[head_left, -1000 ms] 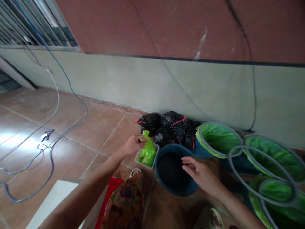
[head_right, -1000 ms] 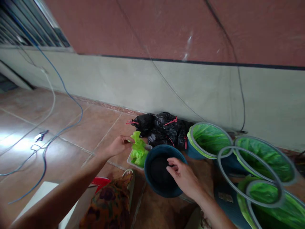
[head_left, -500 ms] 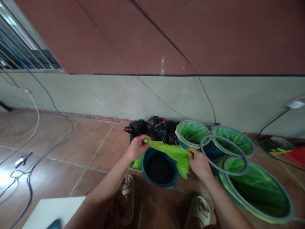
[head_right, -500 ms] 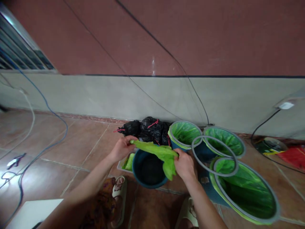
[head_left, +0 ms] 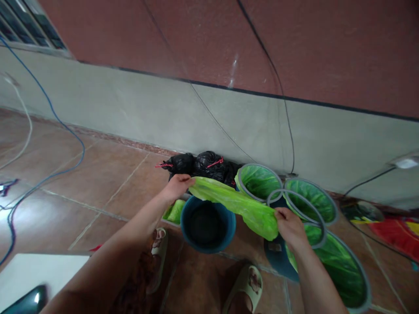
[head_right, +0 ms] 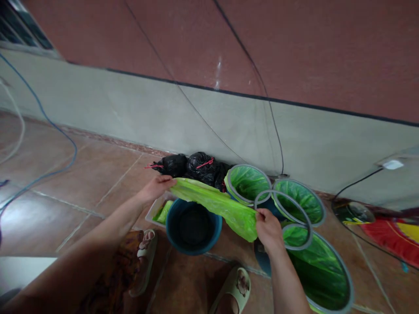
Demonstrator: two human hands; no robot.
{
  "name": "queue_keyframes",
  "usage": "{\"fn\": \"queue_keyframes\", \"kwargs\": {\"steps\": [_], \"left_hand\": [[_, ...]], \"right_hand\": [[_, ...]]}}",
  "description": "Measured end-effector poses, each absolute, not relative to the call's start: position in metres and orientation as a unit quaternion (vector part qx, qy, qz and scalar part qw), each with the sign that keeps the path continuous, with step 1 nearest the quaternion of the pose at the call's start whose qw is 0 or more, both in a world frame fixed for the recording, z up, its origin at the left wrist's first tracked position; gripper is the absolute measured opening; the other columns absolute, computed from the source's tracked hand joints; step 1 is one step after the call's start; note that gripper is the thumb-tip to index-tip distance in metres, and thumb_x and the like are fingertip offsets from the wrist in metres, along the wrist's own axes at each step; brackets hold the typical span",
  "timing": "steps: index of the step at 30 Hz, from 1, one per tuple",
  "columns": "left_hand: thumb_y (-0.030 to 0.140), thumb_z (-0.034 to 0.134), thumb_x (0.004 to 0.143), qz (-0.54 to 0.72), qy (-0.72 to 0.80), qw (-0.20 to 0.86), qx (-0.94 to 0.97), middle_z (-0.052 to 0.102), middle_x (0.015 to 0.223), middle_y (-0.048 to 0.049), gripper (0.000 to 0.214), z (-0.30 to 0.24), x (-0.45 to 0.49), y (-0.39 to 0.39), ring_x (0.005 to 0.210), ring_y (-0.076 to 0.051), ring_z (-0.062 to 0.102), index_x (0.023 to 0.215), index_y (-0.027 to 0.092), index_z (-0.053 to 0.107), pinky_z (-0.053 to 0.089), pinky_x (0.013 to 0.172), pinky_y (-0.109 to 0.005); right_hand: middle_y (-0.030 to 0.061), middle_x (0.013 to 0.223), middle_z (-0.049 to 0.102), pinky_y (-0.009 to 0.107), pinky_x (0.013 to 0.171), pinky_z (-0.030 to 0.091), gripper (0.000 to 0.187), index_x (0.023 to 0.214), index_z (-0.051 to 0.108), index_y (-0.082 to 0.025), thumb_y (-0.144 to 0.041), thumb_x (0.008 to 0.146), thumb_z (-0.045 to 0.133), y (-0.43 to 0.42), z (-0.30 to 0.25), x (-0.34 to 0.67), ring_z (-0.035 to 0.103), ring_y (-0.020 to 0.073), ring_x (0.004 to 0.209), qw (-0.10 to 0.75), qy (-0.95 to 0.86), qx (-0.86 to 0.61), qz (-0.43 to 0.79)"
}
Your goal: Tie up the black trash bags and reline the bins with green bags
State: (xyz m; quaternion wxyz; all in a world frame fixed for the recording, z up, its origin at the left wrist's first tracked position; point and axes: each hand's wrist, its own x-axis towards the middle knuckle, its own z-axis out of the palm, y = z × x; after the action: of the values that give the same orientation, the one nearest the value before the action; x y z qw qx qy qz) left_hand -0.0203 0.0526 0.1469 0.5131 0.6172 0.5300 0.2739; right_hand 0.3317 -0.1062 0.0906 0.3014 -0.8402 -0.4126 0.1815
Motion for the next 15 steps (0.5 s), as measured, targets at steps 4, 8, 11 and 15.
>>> {"fn": "queue_keyframes", "kwargs": {"steps": [4, 8, 11, 15], "left_hand": [[0.050, 0.072, 0.070, 0.401, 0.458, 0.661, 0.438, 0.066, 0.064, -0.0034, 0.038, 0.148, -0.013, 0.052, 0.060, -0.015, 0.062, 0.073, 0.013, 0.065, 0.051, 0.060, -0.025], [0.050, 0.069, 0.076, 0.448, 0.458, 0.667, 0.380, 0.063, 0.058, -0.0009, 0.038, 0.156, -0.018, 0.054, 0.051, -0.013, 0.059, 0.069, 0.014, 0.061, 0.051, 0.055, -0.025], [0.040, 0.070, 0.078, 0.452, 0.473, 0.673, 0.344, 0.064, 0.059, -0.0020, 0.030, 0.165, -0.035, 0.062, 0.052, -0.014, 0.061, 0.068, 0.013, 0.060, 0.053, 0.056, -0.026], [0.027, 0.069, 0.079, 0.434, 0.484, 0.693, 0.312, 0.067, 0.063, -0.0043, 0.018, 0.172, -0.055, 0.071, 0.053, -0.014, 0.063, 0.072, 0.011, 0.063, 0.055, 0.058, -0.026]], "right_hand": [[0.0047, 0.069, 0.070, 0.033, 0.060, 0.051, 0.035, 0.077, 0.065, -0.020, -0.051, 0.061, 0.064, -0.103, 0.088, 0.319, 0.065, 0.0215, 0.064, 0.501, -0.275, -0.757, 0.318], [0.0038, 0.066, 0.070, 0.032, 0.058, 0.050, 0.036, 0.077, 0.067, -0.019, -0.052, 0.061, 0.069, -0.100, 0.102, 0.312, 0.064, 0.0204, 0.060, 0.476, -0.291, -0.756, 0.343], [0.0038, 0.071, 0.073, 0.030, 0.060, 0.049, 0.035, 0.077, 0.072, -0.019, -0.050, 0.061, 0.071, -0.102, 0.112, 0.322, 0.064, 0.0199, 0.064, 0.419, -0.320, -0.787, 0.320], [0.0047, 0.073, 0.074, 0.031, 0.062, 0.049, 0.035, 0.077, 0.075, -0.019, -0.051, 0.061, 0.072, -0.107, 0.112, 0.343, 0.065, 0.0211, 0.065, 0.395, -0.328, -0.812, 0.278]]}}
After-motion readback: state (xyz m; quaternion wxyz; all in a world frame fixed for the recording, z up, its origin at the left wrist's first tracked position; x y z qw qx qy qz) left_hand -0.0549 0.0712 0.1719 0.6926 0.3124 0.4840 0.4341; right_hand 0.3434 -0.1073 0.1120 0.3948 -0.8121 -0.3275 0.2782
